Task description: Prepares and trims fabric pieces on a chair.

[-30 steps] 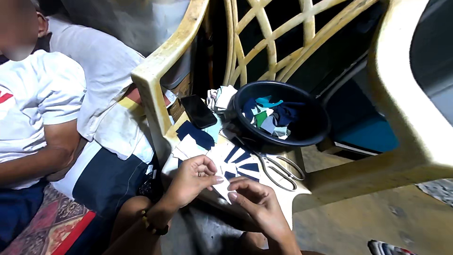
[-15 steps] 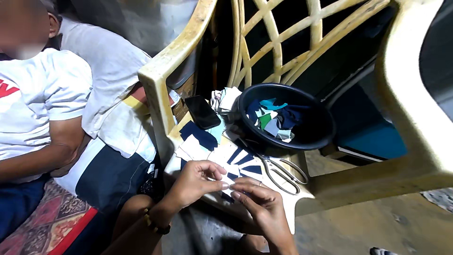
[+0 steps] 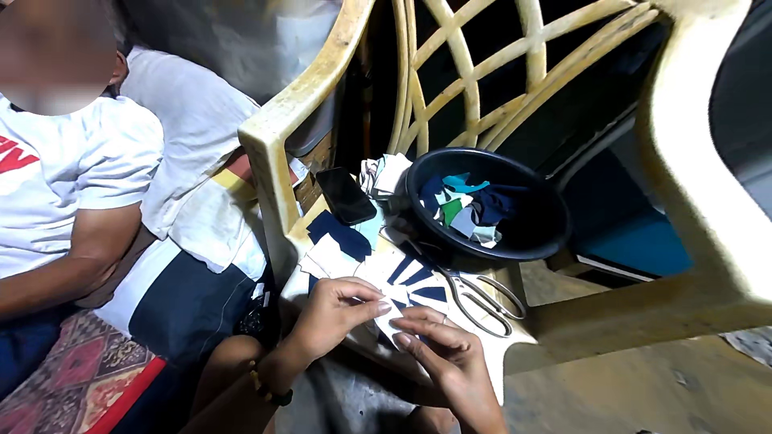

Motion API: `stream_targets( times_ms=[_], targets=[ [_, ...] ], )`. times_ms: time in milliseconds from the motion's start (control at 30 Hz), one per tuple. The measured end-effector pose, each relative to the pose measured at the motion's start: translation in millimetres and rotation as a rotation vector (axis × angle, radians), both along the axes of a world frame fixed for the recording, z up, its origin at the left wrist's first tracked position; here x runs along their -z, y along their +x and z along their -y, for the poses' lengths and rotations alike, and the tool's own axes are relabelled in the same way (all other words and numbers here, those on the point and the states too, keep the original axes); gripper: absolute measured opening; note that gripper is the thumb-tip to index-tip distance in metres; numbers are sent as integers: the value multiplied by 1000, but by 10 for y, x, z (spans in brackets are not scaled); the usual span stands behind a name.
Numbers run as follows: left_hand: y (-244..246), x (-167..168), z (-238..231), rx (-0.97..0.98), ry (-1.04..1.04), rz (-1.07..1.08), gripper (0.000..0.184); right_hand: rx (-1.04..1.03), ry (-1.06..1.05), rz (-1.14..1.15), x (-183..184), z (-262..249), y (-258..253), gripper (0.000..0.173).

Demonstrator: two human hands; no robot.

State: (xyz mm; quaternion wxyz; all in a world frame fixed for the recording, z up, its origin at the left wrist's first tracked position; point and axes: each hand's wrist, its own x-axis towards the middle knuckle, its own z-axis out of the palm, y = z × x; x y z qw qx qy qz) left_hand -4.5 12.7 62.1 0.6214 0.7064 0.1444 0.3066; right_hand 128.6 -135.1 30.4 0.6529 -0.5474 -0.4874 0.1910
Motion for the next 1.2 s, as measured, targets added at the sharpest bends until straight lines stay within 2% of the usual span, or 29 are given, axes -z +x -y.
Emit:
stream_targets(
  times_ms=[167, 633, 900, 1000, 1100, 1200],
  targets=[
    [7, 6, -13, -15, -13, 27, 3, -104, -21, -72, -1, 18, 43, 21],
    [15, -73, 2, -58, -138, -66, 7, -74, -49, -107, 22, 10, 51, 22],
    [8, -79, -31, -63, -115, -91, 5, -124, -80, -107, 15, 14, 53, 15],
    [19, -93, -39, -60, -154, -73, 11, -156, -102, -109, 18, 15, 59, 15],
    [15, -92, -62, -4, -173, -54, 18, -176, -110, -100, 24, 15, 65, 19],
    [-2, -113, -95, 40, -138, -76, 17, -200, -94, -99, 38, -7, 73, 28]
  ],
)
